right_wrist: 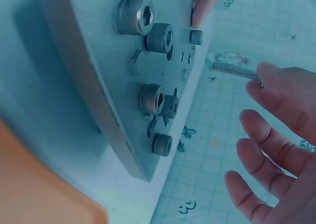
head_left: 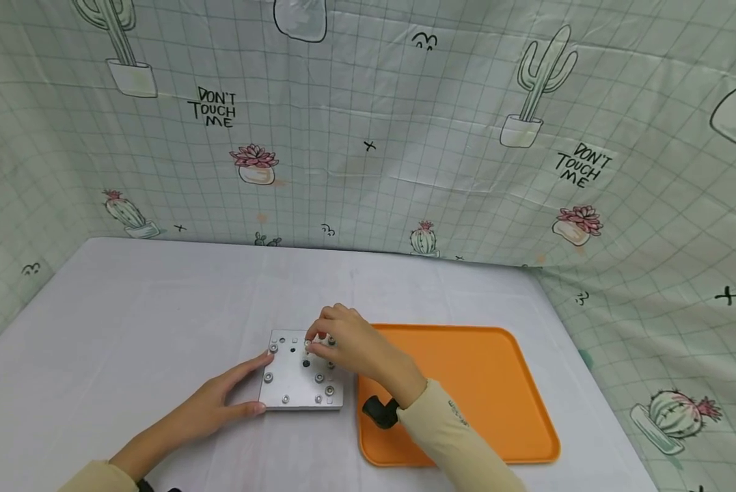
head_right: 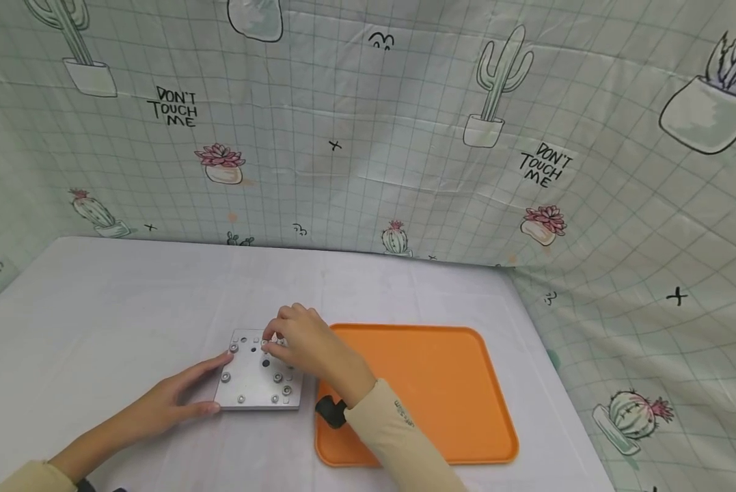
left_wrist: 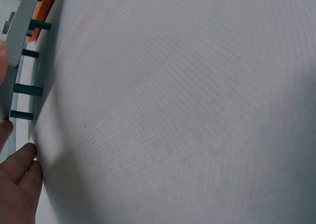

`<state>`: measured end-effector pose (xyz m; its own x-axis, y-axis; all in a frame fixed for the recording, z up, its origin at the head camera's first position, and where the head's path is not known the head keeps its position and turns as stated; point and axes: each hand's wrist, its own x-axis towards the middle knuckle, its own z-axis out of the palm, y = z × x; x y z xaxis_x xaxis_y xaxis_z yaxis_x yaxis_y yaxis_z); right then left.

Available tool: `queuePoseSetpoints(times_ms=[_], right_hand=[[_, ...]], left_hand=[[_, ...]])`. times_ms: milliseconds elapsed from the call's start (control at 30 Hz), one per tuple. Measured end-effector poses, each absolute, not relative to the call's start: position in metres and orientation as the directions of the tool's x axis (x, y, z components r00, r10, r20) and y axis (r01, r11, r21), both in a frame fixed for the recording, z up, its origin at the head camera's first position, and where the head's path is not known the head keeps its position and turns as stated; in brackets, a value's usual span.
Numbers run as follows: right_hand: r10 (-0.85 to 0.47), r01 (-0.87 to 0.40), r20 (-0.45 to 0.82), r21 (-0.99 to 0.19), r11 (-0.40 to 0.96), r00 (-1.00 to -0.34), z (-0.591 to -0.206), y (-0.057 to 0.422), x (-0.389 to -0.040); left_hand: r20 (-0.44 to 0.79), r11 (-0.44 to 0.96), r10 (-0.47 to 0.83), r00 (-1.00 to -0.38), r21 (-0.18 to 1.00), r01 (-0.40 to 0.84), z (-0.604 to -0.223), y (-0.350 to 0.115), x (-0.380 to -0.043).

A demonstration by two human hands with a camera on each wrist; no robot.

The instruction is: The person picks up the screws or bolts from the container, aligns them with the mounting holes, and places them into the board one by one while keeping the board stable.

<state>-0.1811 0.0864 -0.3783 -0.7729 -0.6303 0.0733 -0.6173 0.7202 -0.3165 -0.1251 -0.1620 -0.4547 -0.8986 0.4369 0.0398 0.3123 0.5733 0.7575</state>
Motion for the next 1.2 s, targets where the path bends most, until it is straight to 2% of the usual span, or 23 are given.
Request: queuePoseSetpoints(times_ms=[367,1200], right_hand=[[-0.614,-0.588,0.028,-0.328,0.74,-0.788,-0.387,0.063,-0.2],[-0.6,-0.553,-0.077,-0.308,0.774,-0.797,-0.396,0.052,-0.205]], left_hand=[[0.037,0.574,0.438,-0.898,0.758,0.311,-0.449,-0.163,-0.125],[0.09,0.541,0.449,-0.889,0.764,0.351,-0.448,-0.168,-0.125]])
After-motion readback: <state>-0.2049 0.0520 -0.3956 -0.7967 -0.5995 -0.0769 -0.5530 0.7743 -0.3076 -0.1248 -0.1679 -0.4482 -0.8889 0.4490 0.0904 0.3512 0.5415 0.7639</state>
